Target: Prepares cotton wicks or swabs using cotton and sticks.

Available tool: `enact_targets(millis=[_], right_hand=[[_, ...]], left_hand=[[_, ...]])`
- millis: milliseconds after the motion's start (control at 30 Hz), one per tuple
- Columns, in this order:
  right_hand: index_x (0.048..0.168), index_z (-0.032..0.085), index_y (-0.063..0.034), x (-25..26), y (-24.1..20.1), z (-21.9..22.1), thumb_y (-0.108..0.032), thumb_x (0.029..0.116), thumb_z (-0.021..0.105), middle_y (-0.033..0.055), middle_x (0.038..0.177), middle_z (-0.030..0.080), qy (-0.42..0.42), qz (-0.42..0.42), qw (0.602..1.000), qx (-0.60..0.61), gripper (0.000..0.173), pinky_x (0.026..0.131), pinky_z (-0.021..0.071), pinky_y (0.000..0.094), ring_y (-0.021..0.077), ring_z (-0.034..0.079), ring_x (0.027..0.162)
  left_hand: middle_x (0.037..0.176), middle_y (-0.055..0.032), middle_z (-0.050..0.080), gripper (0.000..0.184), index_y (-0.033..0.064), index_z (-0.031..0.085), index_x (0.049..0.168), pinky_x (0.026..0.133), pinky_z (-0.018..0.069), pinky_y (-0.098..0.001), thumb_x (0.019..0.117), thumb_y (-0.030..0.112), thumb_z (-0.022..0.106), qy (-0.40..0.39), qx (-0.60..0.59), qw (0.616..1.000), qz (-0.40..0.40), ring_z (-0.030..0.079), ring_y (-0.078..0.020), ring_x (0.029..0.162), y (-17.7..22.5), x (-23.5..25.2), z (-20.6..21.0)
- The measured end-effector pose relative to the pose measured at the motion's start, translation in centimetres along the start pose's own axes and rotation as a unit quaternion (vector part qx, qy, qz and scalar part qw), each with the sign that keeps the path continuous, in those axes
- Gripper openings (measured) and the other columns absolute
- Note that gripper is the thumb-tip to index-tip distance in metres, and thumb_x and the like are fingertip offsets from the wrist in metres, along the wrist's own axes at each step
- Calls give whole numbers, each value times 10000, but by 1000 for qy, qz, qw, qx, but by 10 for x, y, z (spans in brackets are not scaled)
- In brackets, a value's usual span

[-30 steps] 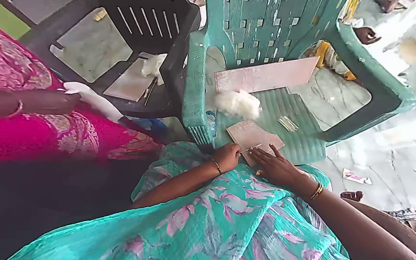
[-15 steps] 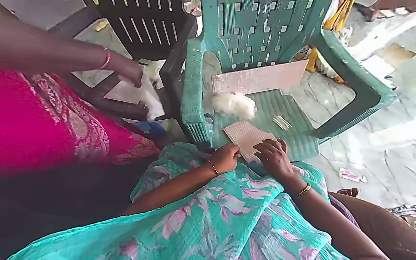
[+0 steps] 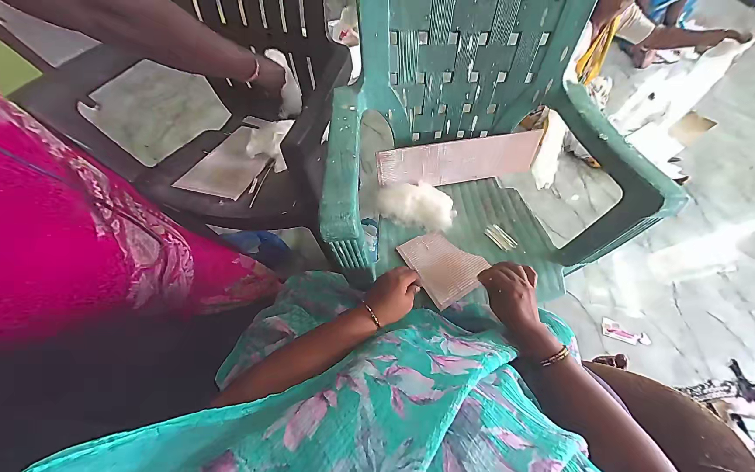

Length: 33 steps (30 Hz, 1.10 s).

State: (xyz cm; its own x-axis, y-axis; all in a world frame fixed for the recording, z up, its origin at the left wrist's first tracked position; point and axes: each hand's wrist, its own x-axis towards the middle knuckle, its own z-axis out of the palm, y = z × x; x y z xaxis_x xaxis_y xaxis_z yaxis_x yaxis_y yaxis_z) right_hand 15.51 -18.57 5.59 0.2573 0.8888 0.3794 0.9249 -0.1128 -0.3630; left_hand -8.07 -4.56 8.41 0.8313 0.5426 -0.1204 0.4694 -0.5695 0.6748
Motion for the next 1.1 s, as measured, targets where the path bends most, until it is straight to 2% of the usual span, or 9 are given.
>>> enact_targets(millis=[100,167,267,367,467,700,800,900,1100], right_hand=[[1099,751,-22,25,9,-10,-169,1024,576,206,1149,723,-46,156,987,-7,240,1095,343,658,434,594,1234],[1113,745,-32,43,17,-4,-208,1026,574,212,1185,707,-42,223,973,-35,260,1102,316,665,437,560,1273],[1098,760,-71,68,30,11,-225,1017,583,201,1212,690,-52,268,959,-76,248,1094,316,662,427,539,1283],[1066,766,-75,81,37,25,-253,1000,629,203,1213,678,-60,280,954,-93,234,1064,331,673,435,531,1272],[1147,747,-94,82,37,25,-288,990,658,216,1265,650,-46,302,949,-74,265,1059,324,693,455,513,1289],[1202,734,-109,65,52,6,-157,1007,582,232,1282,645,17,343,938,-38,252,1047,329,698,469,500,1306],[1148,765,-105,56,51,5,-88,999,552,243,1283,640,-4,304,952,-36,261,1048,332,699,478,494,1308],[1078,791,-121,50,48,10,-58,985,543,215,1232,672,-37,260,964,-49,273,1039,344,692,461,512,1293],[1073,783,-93,50,46,2,-41,971,546,224,1240,672,-11,286,957,-52,263,1050,328,704,470,511,1299]], left_hand=[[1148,-249,682,285,-98,681,1139,1047,484,-446,1054,101,495,2,1,1000,-20,652,-343,1137,-5,0,-3],[1184,-240,671,298,-84,674,1163,1061,478,-433,1061,122,485,-22,3,999,-37,641,-332,1166,-7,-1,-2],[1185,-242,664,297,-73,668,1165,1048,483,-445,1057,136,488,-43,-1,999,-29,639,-336,1160,-13,-1,4],[1165,-258,668,289,-90,673,1146,1047,481,-449,1049,117,495,-38,-13,999,-15,642,-351,1148,-18,1,6],[1149,-259,671,283,-96,672,1134,1041,482,-437,1048,110,497,-31,-16,999,-17,642,-348,1137,-20,1,4],[1132,-244,674,290,-82,676,1131,1020,495,-440,1049,131,497,-31,-19,999,-17,651,-340,1109,-26,6,8],[1145,-241,676,296,-77,677,1141,1023,496,-433,1052,143,500,-29,-23,999,-14,653,-333,1116,-27,7,8],[1132,-241,679,293,-79,680,1125,1023,496,-432,1049,145,507,-19,-32,999,-3,654,-330,1110,-31,8,10],[1170,-234,670,305,-71,656,1183,1044,478,-432,1071,160,492,-70,-38,996,-37,640,-319,1142,-30,11,0]])
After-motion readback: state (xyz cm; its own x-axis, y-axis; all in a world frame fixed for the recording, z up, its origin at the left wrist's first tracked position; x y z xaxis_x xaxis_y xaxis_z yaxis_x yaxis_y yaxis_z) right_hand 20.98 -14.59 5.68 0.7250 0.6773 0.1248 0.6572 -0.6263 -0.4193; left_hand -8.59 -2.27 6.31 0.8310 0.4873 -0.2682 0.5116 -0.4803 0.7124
